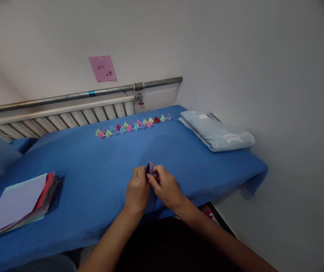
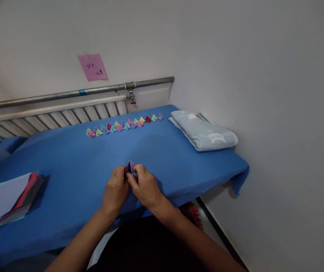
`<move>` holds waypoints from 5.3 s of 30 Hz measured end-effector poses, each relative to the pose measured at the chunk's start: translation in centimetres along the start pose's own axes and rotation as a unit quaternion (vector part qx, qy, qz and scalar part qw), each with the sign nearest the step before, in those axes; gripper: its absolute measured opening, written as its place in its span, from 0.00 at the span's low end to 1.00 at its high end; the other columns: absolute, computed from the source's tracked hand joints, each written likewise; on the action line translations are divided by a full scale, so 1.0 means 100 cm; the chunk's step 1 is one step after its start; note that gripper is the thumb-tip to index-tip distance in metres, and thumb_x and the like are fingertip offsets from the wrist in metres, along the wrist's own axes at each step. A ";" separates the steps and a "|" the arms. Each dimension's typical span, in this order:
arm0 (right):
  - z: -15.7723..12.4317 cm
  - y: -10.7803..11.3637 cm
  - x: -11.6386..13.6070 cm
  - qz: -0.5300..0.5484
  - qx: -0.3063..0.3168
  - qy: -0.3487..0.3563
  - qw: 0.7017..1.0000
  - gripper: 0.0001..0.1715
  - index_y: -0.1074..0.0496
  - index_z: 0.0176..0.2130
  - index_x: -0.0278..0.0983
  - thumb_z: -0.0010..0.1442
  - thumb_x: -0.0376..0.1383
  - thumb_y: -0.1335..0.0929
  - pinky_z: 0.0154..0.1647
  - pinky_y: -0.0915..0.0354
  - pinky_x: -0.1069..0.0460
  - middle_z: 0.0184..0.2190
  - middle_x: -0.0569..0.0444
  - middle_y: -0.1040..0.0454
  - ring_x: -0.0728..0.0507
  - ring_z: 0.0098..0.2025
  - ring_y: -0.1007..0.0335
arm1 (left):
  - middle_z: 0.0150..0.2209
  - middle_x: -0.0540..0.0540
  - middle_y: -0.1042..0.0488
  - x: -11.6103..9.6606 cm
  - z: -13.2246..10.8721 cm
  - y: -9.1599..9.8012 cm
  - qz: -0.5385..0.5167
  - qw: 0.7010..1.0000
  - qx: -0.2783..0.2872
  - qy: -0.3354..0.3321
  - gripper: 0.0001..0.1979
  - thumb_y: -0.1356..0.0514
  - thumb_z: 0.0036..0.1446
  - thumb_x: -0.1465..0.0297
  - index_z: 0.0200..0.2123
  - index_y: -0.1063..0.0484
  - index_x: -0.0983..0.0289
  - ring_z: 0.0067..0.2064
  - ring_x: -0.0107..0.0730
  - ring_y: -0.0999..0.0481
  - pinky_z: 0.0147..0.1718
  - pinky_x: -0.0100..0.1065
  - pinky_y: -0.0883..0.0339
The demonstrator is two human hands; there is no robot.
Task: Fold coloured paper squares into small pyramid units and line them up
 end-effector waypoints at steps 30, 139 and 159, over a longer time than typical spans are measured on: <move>0.029 -0.002 0.007 0.061 -0.053 0.039 0.996 0.06 0.31 0.33 0.39 0.59 0.34 0.37 0.32 0.38 0.54 0.27 0.56 0.27 0.48 0.29 0.32 | 0.36 0.58 0.27 -0.013 0.000 0.028 -0.011 0.993 -0.101 -0.054 0.08 0.49 0.64 0.76 0.46 0.36 0.65 0.38 0.34 0.25 0.38 0.36 0.27; 0.000 0.012 0.036 0.205 0.009 0.113 0.972 0.11 0.28 0.37 0.41 0.60 0.31 0.39 0.39 0.32 0.51 0.37 0.53 0.26 0.46 0.40 0.29 | 0.26 0.47 0.26 0.056 -0.028 0.010 -0.543 0.729 -0.004 0.416 0.18 0.30 0.40 0.65 0.33 0.32 0.64 0.28 0.24 0.29 0.29 0.26 0.36; 0.006 -0.011 0.018 0.259 0.094 -0.085 0.958 0.15 0.31 0.25 0.38 0.57 0.45 0.33 0.26 0.42 0.56 0.21 0.59 0.35 0.50 0.25 0.41 | 0.31 0.53 0.23 0.051 -0.030 0.005 -0.533 0.723 0.097 0.430 0.19 0.31 0.43 0.60 0.37 0.24 0.65 0.31 0.29 0.26 0.33 0.31 0.34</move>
Point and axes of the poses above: each hand's wrist, its own z-axis towards the middle knuckle, its own y-axis out of the back of the hand, x = y × z, the point moved 10 cm from there along z, towards the middle knuckle
